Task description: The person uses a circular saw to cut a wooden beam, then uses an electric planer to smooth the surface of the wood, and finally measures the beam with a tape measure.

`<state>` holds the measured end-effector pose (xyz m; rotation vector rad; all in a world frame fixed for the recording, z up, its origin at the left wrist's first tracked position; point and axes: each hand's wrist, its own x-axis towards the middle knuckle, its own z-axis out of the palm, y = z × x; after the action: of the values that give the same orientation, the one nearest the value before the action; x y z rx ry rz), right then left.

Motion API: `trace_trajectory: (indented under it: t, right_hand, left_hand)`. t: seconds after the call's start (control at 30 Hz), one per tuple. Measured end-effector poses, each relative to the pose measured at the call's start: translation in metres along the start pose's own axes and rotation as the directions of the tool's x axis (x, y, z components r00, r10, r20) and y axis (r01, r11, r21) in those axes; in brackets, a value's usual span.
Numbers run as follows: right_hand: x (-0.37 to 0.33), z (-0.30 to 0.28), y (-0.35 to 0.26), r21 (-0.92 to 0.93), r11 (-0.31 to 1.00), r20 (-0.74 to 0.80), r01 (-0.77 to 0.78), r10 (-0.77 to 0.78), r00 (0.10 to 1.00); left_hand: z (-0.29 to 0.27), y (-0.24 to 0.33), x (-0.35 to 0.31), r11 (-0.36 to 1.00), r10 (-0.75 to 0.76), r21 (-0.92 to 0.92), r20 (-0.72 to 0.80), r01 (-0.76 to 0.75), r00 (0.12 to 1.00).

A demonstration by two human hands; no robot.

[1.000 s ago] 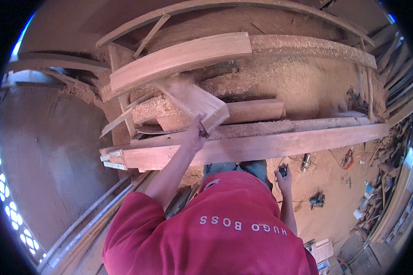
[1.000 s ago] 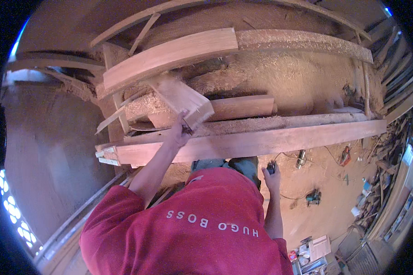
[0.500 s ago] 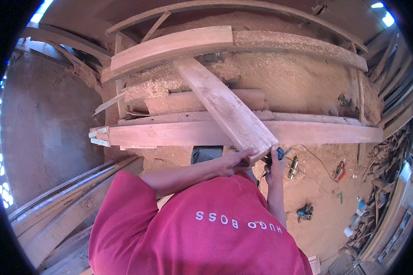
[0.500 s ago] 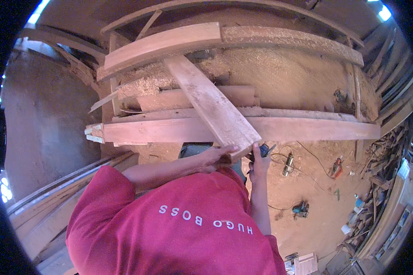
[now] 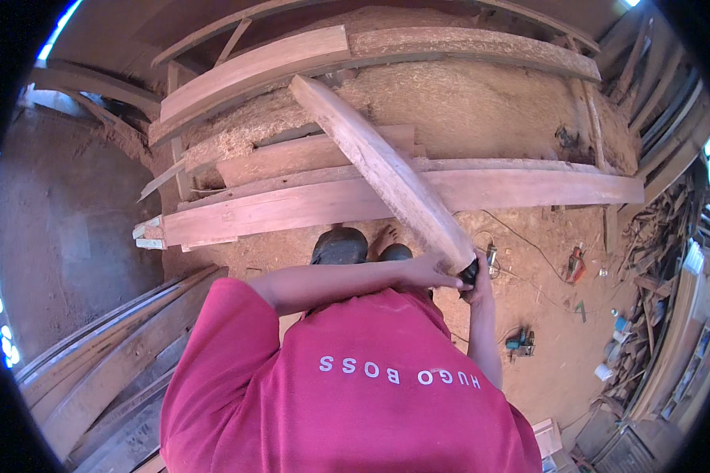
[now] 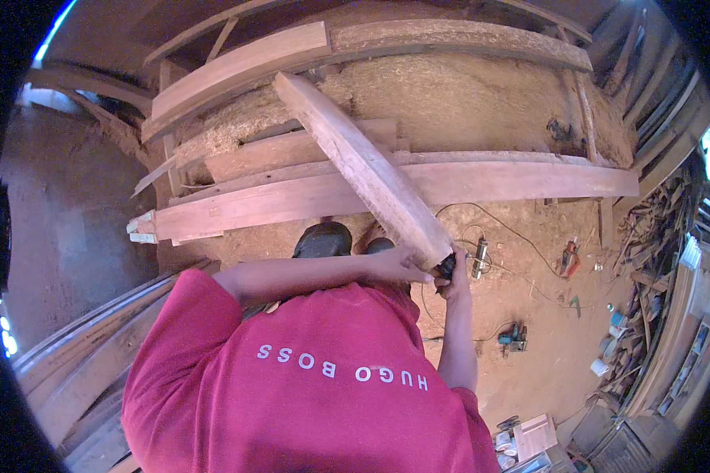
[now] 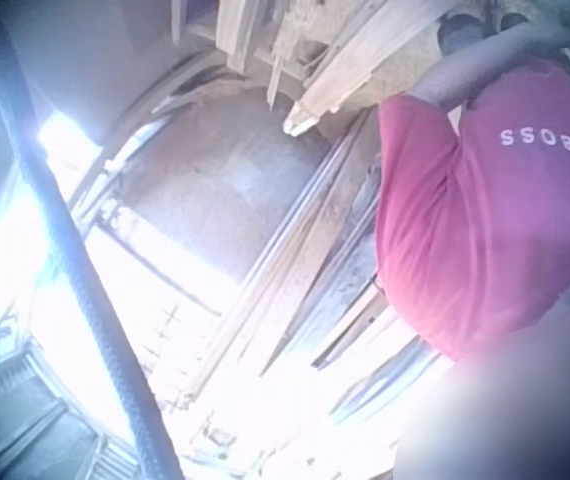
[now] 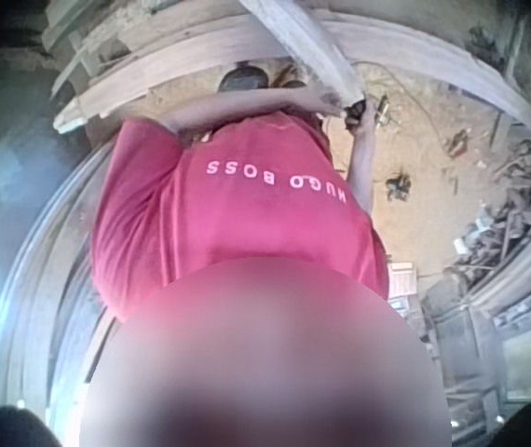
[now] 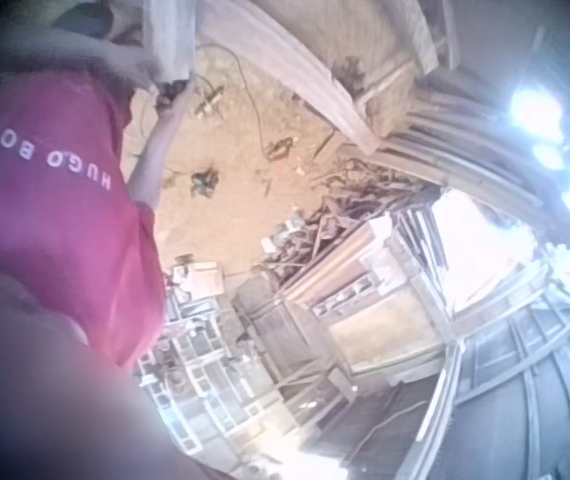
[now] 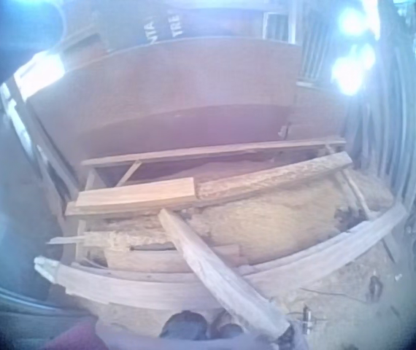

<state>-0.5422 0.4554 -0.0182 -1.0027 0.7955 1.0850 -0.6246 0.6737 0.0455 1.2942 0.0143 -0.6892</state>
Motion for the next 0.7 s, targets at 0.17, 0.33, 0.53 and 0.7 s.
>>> trace_trajectory:
  t: [0.17,0.33,0.53,0.7]
  right_hand:
    - [-0.01,0.006,-0.005,-0.033,0.998,-0.046,-0.044,0.043,0.998]
    - [-0.017,0.016,-0.003,-0.06,0.998,-0.072,0.007,-0.012,0.997]
    - [-0.021,0.015,-0.001,-0.057,0.997,-0.137,0.055,-0.062,0.989]
    - [-0.034,-0.042,-0.001,-0.086,0.991,-0.19,0.103,-0.117,0.975]
  left_hand:
    - [-0.092,0.009,-0.028,0.719,0.041,0.592,-0.559,0.364,0.828]
    - [-0.206,-0.021,-0.061,0.123,0.65,0.81,-0.502,0.573,0.57]
    - [-0.262,-0.029,-0.031,-0.183,0.424,0.929,-0.22,0.321,0.879]
    - [-0.23,0.002,-0.032,-0.122,0.229,0.991,-0.032,0.061,0.973]
